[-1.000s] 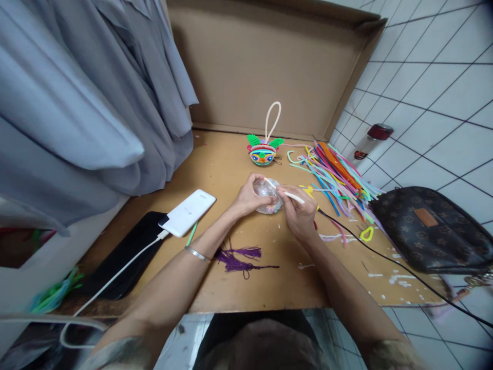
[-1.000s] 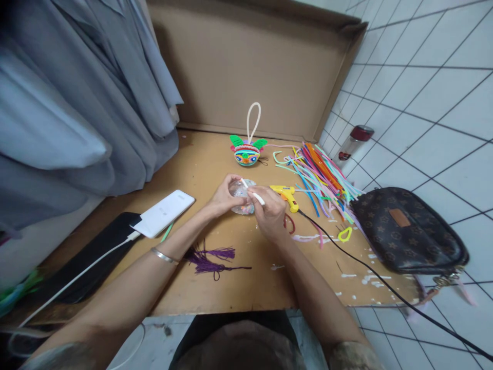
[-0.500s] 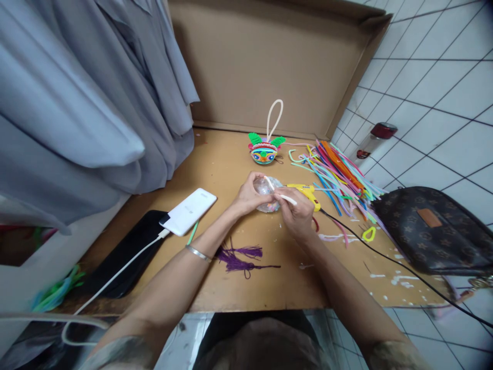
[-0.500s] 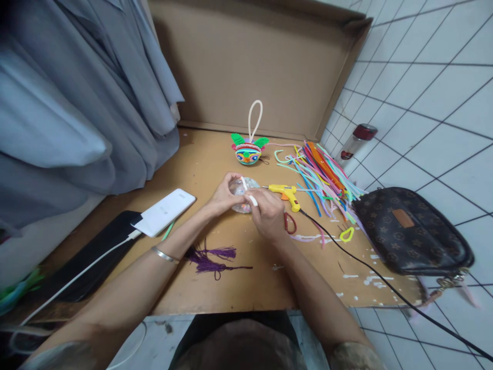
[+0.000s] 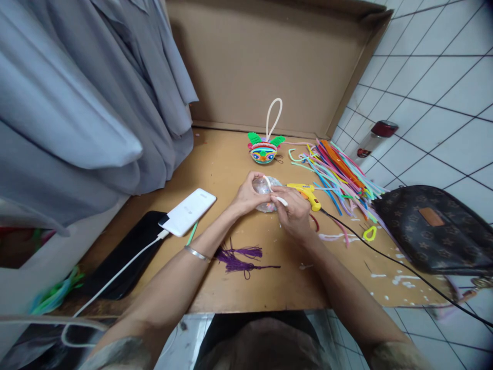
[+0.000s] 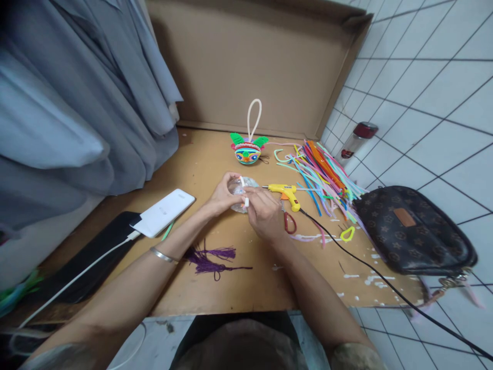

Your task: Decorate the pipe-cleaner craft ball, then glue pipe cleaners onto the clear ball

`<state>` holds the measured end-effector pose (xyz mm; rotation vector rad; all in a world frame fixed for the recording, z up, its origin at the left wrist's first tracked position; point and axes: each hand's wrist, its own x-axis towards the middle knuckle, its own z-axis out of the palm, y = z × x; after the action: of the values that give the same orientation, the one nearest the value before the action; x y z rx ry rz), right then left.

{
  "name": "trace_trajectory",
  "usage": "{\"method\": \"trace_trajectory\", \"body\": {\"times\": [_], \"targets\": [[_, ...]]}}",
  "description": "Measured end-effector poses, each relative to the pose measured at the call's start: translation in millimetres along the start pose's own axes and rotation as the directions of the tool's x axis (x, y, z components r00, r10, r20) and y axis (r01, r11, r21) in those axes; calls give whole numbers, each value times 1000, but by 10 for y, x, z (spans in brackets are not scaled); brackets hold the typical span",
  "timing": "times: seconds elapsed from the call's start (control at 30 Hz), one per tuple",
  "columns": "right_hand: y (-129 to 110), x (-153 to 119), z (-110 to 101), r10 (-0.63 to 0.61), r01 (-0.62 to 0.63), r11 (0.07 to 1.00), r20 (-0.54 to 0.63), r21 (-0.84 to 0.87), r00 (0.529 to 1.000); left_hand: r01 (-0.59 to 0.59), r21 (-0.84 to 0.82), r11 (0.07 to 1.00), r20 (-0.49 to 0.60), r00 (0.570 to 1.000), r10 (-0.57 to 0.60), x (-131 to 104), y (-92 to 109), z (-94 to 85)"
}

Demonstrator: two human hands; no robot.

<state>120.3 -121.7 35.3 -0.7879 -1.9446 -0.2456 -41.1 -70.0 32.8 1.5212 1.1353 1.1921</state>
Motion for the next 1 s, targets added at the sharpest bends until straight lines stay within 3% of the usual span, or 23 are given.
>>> {"method": "trace_trajectory", "body": {"times": [0.23,1.0], "targets": [[-7,0,-1,35,-36,999,46,14,998,12,-28,1000,6,1000,-12,-7,32,-4],[-28,17,8,53,-54,998,37,20,998,25,-17,1000,-10,1000,-25,0,14,6]]}}
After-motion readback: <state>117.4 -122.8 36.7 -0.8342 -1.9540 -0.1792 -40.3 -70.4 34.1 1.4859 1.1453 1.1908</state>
